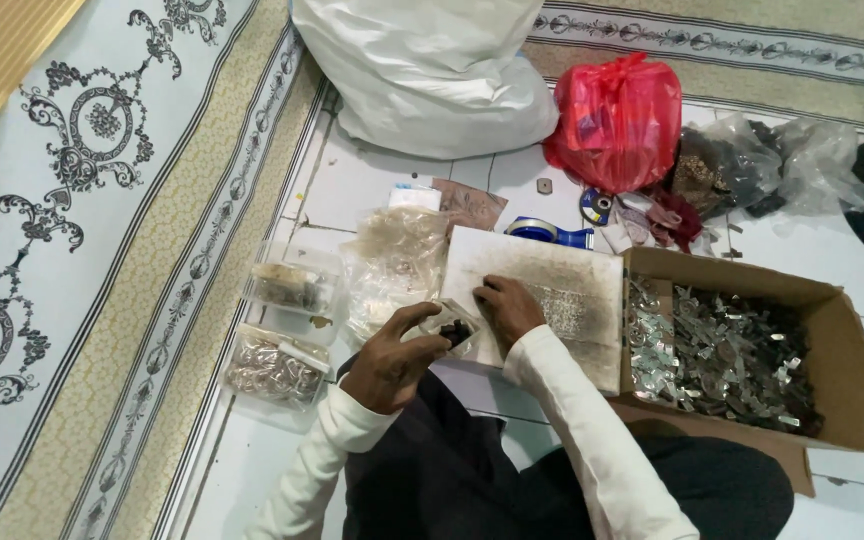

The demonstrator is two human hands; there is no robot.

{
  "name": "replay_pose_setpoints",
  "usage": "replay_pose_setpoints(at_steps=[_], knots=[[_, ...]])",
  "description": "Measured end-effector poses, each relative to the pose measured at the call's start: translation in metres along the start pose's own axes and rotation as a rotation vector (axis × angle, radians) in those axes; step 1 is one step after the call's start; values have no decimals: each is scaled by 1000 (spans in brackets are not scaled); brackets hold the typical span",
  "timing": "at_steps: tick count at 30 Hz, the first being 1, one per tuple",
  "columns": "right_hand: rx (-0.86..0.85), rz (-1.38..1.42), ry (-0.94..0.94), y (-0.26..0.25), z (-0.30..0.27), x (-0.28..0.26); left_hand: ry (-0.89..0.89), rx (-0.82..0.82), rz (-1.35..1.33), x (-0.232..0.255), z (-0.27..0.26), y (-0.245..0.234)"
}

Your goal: Sorting small metal parts from a cardboard box and placing them into plastic bags.

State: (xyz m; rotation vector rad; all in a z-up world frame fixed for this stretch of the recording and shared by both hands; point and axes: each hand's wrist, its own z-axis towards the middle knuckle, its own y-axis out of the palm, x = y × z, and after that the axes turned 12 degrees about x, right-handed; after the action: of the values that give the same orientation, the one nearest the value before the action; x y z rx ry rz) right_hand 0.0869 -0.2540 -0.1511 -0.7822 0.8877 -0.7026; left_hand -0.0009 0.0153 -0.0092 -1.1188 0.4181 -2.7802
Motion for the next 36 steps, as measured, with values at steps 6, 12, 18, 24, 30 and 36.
replay_pose_setpoints(at_steps=[6, 12, 18, 24, 30, 36], knots=[[21, -155, 112, 27, -22, 30, -15, 27, -16, 3, 0, 0], [306, 554, 521, -41, -9, 9, 27, 52, -24, 8, 5, 2], [234, 879, 329, -159, 31, -115, 28, 41, -19, 9, 10, 6], [55, 642, -248, -183, 38, -154, 70, 56, 23, 4, 6, 11], [-37, 151, -268, -163, 21, -145, 58, 39, 17, 4, 6, 5], [25, -103, -395, -172, 10, -126, 18, 8, 27, -5, 3, 7]])
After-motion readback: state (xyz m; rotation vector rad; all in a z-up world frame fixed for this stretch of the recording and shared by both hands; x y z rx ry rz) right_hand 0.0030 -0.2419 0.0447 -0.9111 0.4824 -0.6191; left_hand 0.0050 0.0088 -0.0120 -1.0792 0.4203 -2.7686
